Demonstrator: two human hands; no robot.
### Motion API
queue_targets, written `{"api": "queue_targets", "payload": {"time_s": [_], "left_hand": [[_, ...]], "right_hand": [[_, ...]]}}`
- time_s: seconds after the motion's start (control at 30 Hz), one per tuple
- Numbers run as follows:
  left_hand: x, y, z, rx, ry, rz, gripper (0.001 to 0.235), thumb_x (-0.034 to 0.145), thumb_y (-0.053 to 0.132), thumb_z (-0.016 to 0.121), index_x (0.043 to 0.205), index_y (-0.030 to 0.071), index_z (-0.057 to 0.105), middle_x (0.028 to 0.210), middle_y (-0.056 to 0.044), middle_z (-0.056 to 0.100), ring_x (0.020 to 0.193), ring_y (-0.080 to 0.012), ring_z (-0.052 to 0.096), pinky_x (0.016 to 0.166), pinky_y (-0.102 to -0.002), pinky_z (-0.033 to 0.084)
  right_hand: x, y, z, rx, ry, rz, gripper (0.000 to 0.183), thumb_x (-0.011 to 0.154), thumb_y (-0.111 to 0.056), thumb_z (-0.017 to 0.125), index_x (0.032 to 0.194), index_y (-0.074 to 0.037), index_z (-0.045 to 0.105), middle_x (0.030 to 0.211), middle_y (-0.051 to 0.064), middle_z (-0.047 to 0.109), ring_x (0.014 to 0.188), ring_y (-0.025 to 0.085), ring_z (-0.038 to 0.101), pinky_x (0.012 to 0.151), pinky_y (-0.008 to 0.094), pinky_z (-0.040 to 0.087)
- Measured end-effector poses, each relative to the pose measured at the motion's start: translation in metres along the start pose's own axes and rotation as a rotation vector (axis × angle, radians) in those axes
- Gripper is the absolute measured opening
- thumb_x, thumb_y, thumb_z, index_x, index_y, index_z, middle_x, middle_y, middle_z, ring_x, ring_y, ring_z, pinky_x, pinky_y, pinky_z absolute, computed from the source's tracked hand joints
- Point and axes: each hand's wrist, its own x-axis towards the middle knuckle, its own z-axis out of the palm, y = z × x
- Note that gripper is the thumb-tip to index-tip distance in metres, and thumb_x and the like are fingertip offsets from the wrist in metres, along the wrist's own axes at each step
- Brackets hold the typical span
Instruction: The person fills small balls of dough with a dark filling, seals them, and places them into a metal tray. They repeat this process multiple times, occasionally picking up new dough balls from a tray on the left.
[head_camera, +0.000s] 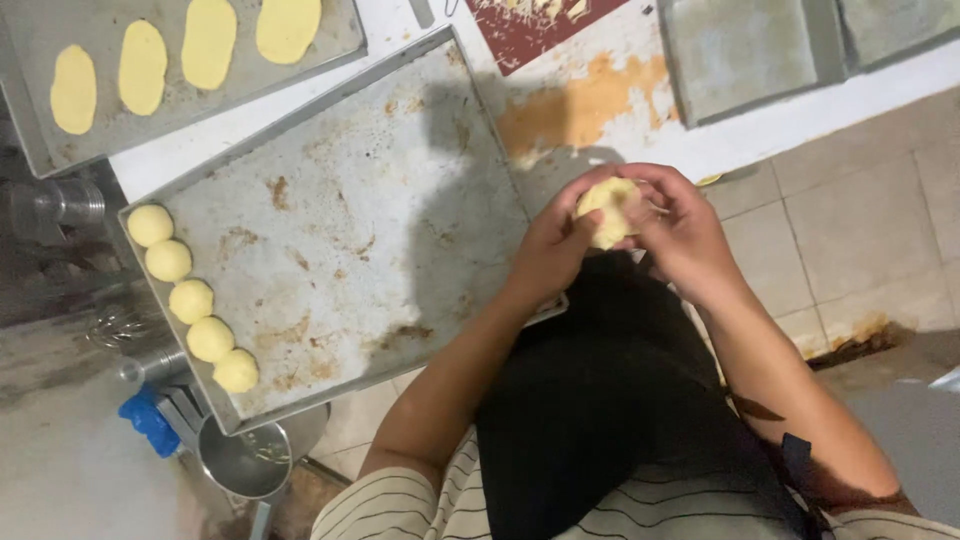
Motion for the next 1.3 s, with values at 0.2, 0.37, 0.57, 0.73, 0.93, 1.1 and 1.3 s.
{"api": "queue_targets", "payload": {"time_s": [0.2,0.37,0.57,0.73,0.93,1.1,1.3], "left_hand": [[0.044,-0.024,0.069,-0.009,0.211,-0.114,0.059,0.092,0.023,0.083,0.145,0.010,0.059,0.133,-0.016,0.066,0.112,-0.0288,0.070,0.089,-0.042,0.062],[0.084,-0.056,0.131,-0.061,0.241,-0.064,0.043,0.111,0.021,0.050,0.152,0.011,0.052,0.131,-0.018,0.064,0.110,-0.0262,0.071,0.089,-0.040,0.064],[0.098,-0.068,0.191,0.204,0.183,-0.126,0.060,0.097,0.007,0.064,0.155,0.018,0.051,0.142,-0.017,0.060,0.128,-0.0259,0.059,0.105,-0.044,0.054],[0.098,-0.057,0.220,-0.120,0.244,-0.154,0.061,0.099,0.020,0.057,0.159,0.019,0.046,0.134,-0.016,0.062,0.115,-0.0239,0.066,0.100,-0.041,0.059],[0.112,-0.069,0.209,-0.065,0.239,-0.015,0.074,0.097,-0.001,0.058,0.164,0.018,0.034,0.153,-0.024,0.049,0.133,-0.0360,0.057,0.103,-0.046,0.055],[0.129,-0.067,0.198,0.099,0.508,-0.193,0.051,0.084,0.021,0.088,0.128,0.003,0.069,0.108,-0.016,0.072,0.097,-0.0228,0.071,0.079,-0.036,0.064],[0.148,-0.055,0.165,0.202,0.389,-0.224,0.077,0.079,0.035,0.090,0.144,0.006,0.060,0.127,-0.022,0.066,0.105,-0.0275,0.070,0.084,-0.039,0.066]], "right_hand": [[0.032,0.002,-0.093,-0.096,0.001,0.008,0.026,0.111,-0.016,0.052,0.131,-0.006,0.065,0.101,0.009,0.066,0.082,0.015,0.065,0.067,0.030,0.064],[0.041,-0.015,-0.170,-0.051,-0.187,-0.093,0.065,0.090,0.006,0.072,0.150,-0.008,0.050,0.129,0.016,0.058,0.106,0.021,0.061,0.090,0.040,0.060],[0.045,-0.040,-0.253,0.103,-0.343,0.180,0.062,0.088,0.002,0.068,0.147,-0.006,0.049,0.136,0.013,0.050,0.115,0.025,0.059,0.093,0.046,0.059],[0.077,-0.030,-0.271,-0.117,-0.358,0.045,0.049,0.094,-0.014,0.077,0.139,-0.005,0.060,0.120,0.016,0.061,0.103,0.024,0.064,0.076,0.039,0.062],[0.086,-0.042,-0.274,0.021,-0.290,0.176,0.039,0.093,-0.002,0.069,0.131,0.002,0.063,0.119,0.018,0.068,0.092,0.026,0.072,0.073,0.039,0.066],[0.103,-0.045,-0.270,-0.200,-0.290,0.005,0.028,0.100,-0.006,0.067,0.128,-0.005,0.068,0.112,0.015,0.071,0.090,0.022,0.070,0.075,0.037,0.064],[0.125,-0.033,-0.247,-0.106,-0.249,0.024,0.037,0.100,-0.004,0.061,0.138,0.000,0.061,0.113,0.014,0.064,0.099,0.026,0.066,0.091,0.047,0.060]]}}
